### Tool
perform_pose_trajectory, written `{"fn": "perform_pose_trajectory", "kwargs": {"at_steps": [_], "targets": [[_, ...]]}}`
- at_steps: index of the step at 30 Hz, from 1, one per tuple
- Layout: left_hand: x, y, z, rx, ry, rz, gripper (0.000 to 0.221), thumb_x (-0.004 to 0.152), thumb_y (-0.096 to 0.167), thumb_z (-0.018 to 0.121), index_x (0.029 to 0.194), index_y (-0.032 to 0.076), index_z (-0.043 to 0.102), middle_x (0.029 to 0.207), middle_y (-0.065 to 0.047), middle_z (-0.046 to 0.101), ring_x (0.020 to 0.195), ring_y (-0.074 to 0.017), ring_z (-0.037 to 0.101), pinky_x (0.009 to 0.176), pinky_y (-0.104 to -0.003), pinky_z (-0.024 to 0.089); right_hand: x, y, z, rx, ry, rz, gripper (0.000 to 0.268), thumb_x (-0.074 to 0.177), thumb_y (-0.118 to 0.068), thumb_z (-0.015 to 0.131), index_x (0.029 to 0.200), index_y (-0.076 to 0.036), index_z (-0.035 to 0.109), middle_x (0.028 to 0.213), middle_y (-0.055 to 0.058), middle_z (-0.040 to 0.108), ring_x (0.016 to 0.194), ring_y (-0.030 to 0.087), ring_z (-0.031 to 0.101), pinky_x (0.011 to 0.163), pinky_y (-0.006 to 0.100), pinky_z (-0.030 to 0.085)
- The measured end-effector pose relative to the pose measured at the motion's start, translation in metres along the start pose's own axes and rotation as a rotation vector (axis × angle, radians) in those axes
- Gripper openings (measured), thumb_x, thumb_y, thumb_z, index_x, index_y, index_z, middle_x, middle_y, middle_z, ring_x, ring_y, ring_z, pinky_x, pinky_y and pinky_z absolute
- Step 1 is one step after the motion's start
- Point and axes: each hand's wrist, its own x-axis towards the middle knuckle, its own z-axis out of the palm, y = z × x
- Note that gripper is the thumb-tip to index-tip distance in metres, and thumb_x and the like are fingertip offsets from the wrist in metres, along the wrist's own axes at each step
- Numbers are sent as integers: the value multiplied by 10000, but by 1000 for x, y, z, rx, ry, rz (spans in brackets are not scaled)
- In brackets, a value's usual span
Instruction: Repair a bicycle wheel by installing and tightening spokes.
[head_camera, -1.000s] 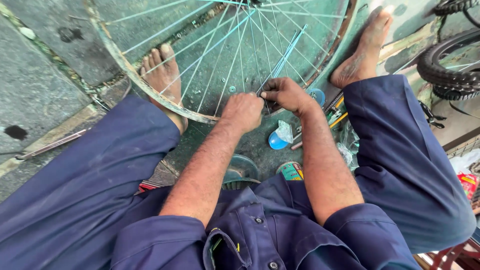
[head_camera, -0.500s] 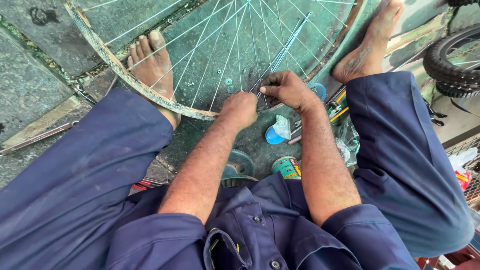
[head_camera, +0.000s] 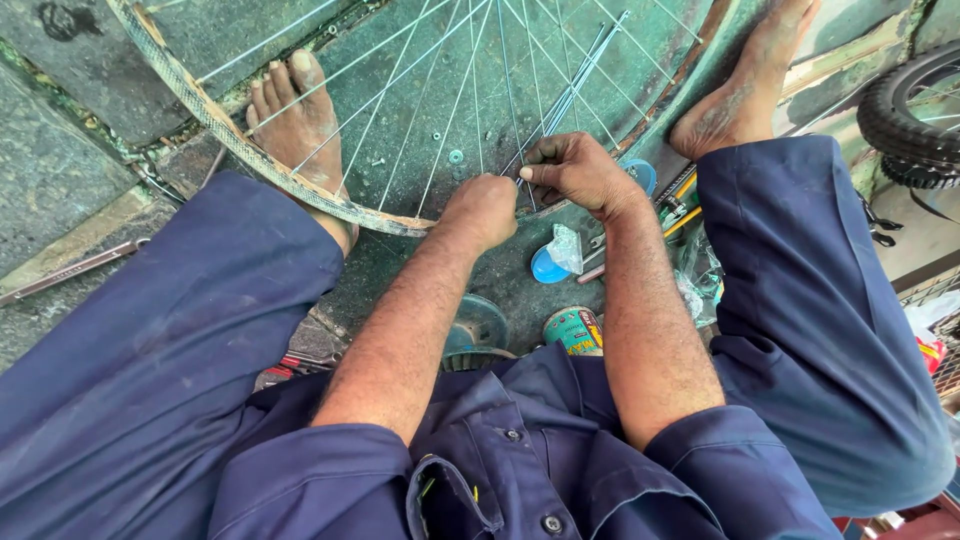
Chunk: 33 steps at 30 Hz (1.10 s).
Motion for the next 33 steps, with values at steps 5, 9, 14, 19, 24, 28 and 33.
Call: {"fn": "perform_pose_trajectory", "kwargs": {"at_steps": [5, 9, 14, 19, 24, 28, 33], "targets": [[1, 0, 0, 31, -3, 5, 230, 848, 74, 731, 1076, 50, 737, 1168, -188, 708, 1125, -344, 683, 972, -465, 551, -1, -4, 2, -16, 16, 13, 184, 919, -117, 765, 1057, 1, 741, 808, 47, 722, 682, 122, 687, 627, 281, 602], [5, -2, -8, -195, -128, -45, 335, 816, 6, 681, 1116, 137, 749, 1152, -130, 734, 1109, -286, 703, 964, -437, 548, -5, -10, 3, 3, 21, 35, 189, 912, -109, 758, 1068, -3, 737, 820, 61, 748, 699, 124, 716, 640, 285, 614], [4, -4, -1, -214, -75, 29, 314, 770, 73, 748, 1080, 120, 757, 1068, -129, 756, 1052, -280, 719, 930, -430, 565, -4, -9, 3, -35, 29, 36, 178, 914, -99, 754, 1061, 1, 739, 829, 57, 748, 700, 128, 712, 645, 283, 613], [11, 0, 2, -170, -64, -59, 334, 749, 15, 715, 1079, 18, 667, 982, -149, 763, 1009, -278, 730, 885, -445, 582, -4, -11, 5, -28, 39, -12, 173, 912, -89, 749, 1064, -7, 736, 836, 49, 738, 700, 118, 700, 640, 282, 617], [20, -10, 14, -181, -42, 1, 282, 795, 47, 734, 1071, 23, 679, 1084, -180, 721, 1058, -307, 704, 914, -434, 567, -4, -14, 8, -129, 37, -38, 159, 932, -83, 741, 1057, 14, 729, 847, 40, 734, 709, 106, 670, 629, 281, 581], [14, -6, 7, -234, -86, -20, 320, 785, 10, 714, 1099, 48, 673, 1114, -147, 732, 1079, -272, 712, 923, -422, 580, -4, -19, 11, -243, 66, 7, 181, 931, -105, 714, 1077, 0, 691, 804, 36, 725, 677, 107, 679, 597, 283, 578], [-9, 12, -16, -8, -16, -16, 324, 818, 44, 763, 1132, 10, 689, 1185, -168, 697, 1117, -311, 695, 974, -441, 563, -6, -27, 25, -253, 85, -13, 170, 975, -155, 691, 1029, 4, 663, 769, 46, 667, 647, 119, 620, 567, 319, 533]]}}
